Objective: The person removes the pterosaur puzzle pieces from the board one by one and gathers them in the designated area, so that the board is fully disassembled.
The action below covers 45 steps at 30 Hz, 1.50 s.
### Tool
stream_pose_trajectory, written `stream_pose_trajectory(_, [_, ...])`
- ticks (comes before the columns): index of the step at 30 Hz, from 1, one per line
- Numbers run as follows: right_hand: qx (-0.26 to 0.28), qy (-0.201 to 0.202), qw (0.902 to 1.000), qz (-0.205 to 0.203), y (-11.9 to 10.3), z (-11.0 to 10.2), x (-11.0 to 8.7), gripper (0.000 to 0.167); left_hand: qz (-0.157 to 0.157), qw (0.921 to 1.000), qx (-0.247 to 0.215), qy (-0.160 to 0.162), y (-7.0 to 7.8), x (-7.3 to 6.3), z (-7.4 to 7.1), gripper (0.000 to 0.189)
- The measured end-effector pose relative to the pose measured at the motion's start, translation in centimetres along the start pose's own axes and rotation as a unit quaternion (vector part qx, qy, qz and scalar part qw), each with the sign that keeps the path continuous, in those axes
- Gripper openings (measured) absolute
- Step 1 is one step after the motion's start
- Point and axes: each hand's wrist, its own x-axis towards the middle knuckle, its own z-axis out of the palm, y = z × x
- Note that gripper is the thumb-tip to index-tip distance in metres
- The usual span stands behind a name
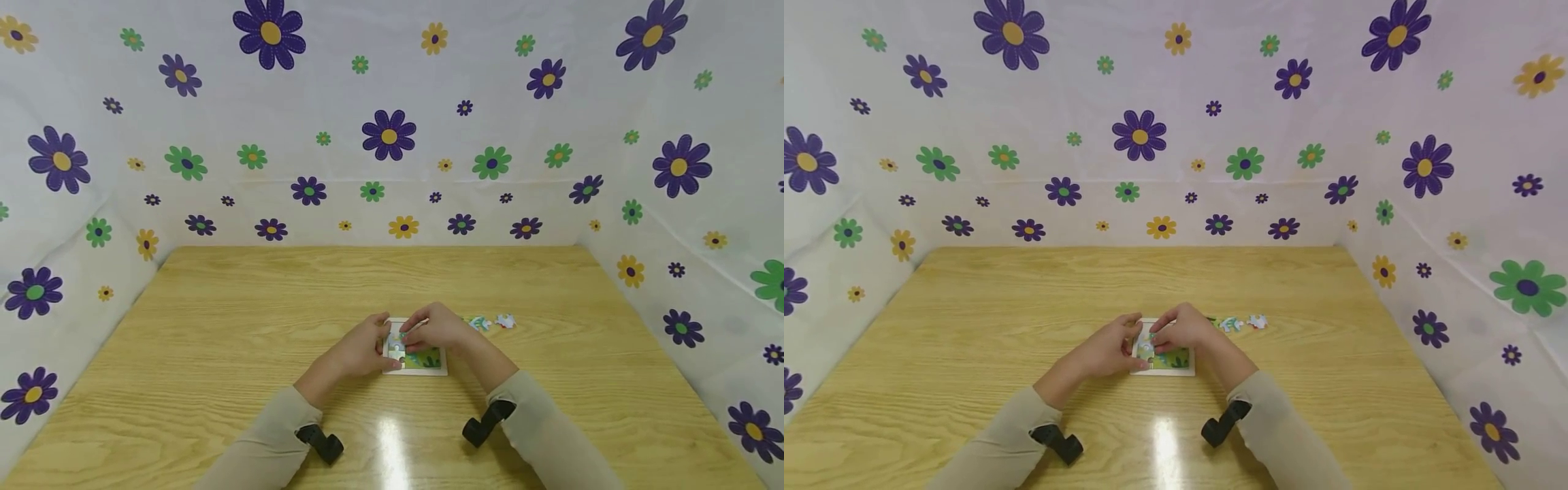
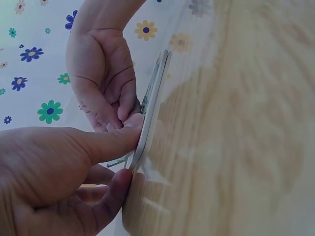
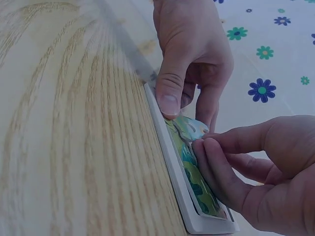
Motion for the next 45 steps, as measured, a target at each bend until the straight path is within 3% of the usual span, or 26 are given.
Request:
stream_pose_trajectory(8, [0.049,0.002,0.9984,0.026,-0.2,-0.4,0.7,0.019,-0.017,0.9998,0.006,-0.003,0.4,0.1,-0.3,0.059])
stream_pose_trajectory(11, [0.058,-0.001,0.9981,0.019,-0.2,-0.6,0.8,0.021,-0.015,0.9998,0.006,-0.007,0.4,0.2,-0.2,0.056])
stream_pose_trajectory(19, [0.054,-0.024,0.9982,-0.005,0.5,-1.1,0.2,0.022,-0.03,0.9995,-0.001,-0.001,0.0,0.1,-0.2,0.069])
stream_pose_trajectory(23, [0.064,-0.006,0.9978,-0.018,1.0,-1.6,-0.1,0.024,-0.038,0.9992,-0.011,-0.001,0.0,0.2,-0.3,0.071])
stream_pose_trajectory(29, [0.064,0.017,0.9974,-0.026,1.7,-2.3,-1.2,0.027,-0.036,0.9992,-0.015,-0.005,0.2,0.1,-0.2,0.059])
stream_pose_trajectory(34, [0.058,0.028,0.9973,-0.036,2.5,-3.3,-2.2,0.027,-0.04,0.9989,-0.02,-0.013,0.2,0.2,-0.1,0.073])
stream_pose_trajectory(39, [0.057,0.045,0.9965,-0.04,3.1,-4.3,-3.1,0.027,-0.042,0.9988,-0.019,-0.014,0.0,0.2,0.0,0.07])
stream_pose_trajectory(45, [0.05,0.068,0.9961,-0.026,4.2,-5.7,-3.9,0.026,-0.04,0.999,-0.011,-0.017,-0.1,0.1,0.0,0.082])
